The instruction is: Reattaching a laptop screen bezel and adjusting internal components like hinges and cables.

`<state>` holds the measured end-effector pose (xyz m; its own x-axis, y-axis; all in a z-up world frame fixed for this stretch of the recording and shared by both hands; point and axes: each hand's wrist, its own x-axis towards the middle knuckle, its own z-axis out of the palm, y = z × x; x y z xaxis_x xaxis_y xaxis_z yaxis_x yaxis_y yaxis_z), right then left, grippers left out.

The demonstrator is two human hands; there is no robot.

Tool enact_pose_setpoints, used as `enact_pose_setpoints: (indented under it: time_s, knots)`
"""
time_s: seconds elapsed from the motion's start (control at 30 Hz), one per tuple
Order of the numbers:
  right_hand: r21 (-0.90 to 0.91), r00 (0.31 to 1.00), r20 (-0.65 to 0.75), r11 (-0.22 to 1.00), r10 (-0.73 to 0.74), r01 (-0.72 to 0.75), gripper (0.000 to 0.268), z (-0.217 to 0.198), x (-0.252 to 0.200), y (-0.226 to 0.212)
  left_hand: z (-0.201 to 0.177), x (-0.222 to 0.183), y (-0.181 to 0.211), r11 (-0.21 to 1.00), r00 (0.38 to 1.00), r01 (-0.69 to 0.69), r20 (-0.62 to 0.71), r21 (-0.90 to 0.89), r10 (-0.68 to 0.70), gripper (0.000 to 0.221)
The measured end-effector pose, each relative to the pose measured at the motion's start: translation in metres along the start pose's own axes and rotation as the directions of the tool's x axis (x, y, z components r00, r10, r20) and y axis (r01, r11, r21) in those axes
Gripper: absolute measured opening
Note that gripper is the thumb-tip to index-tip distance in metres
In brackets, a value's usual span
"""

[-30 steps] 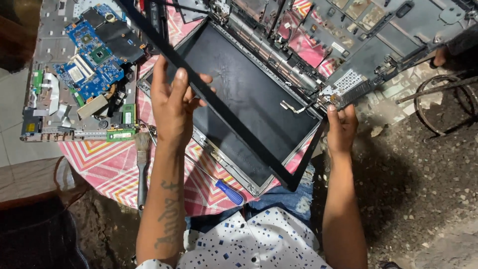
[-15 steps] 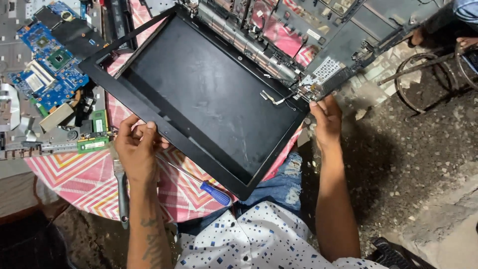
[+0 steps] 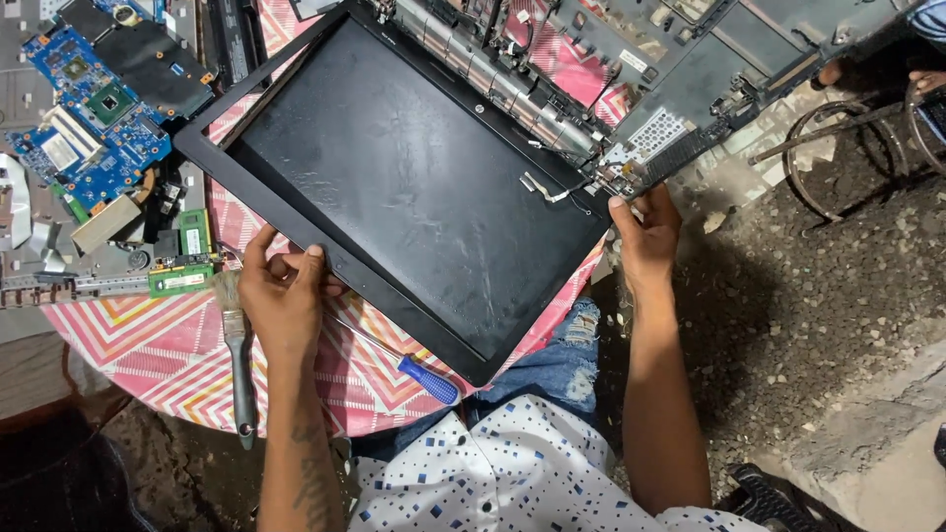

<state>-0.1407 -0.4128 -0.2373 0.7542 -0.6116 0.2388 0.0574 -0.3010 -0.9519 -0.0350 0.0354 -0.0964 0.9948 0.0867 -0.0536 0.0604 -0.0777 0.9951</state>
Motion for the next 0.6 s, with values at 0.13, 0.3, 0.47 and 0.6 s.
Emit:
enact_pose_setpoints:
  time_s: [0.13, 0.3, 0.47, 0.6]
  knots:
    - [-0.026, 1.000, -0.022, 1.000, 0.000, 0.000, 0.035, 0.020, -0.002, -0.053, 0.003, -0.001, 0.003, 1.000, 1.000, -0.018, -0.011, 0.004, 0.018, 0.053]
    - [-0.031, 0.999, -0.051, 1.000, -0.001, 0.000, 0.031, 0.022, -0.002, -0.049, 0.007, -0.003, 0.008, 0.981, 0.995, -0.090, -0.034, 0.173, 0.097, 0.071]
    - [0.021, 0.994, -0.106, 0.999, 0.027, -0.025, 0.030, 0.025, -0.006, -0.040, 0.002, 0.004, 0.005, 0.856, 0.987, -0.158, 0.052, 0.491, 0.152, 0.070]
    - [-0.004, 0.987, -0.157, 1.000, 0.030, -0.031, 0.033, 0.032, -0.010, -0.053, 0.006, 0.003, 0.004, 0.737, 0.980, -0.191, 0.082, 0.648, 0.182, 0.062]
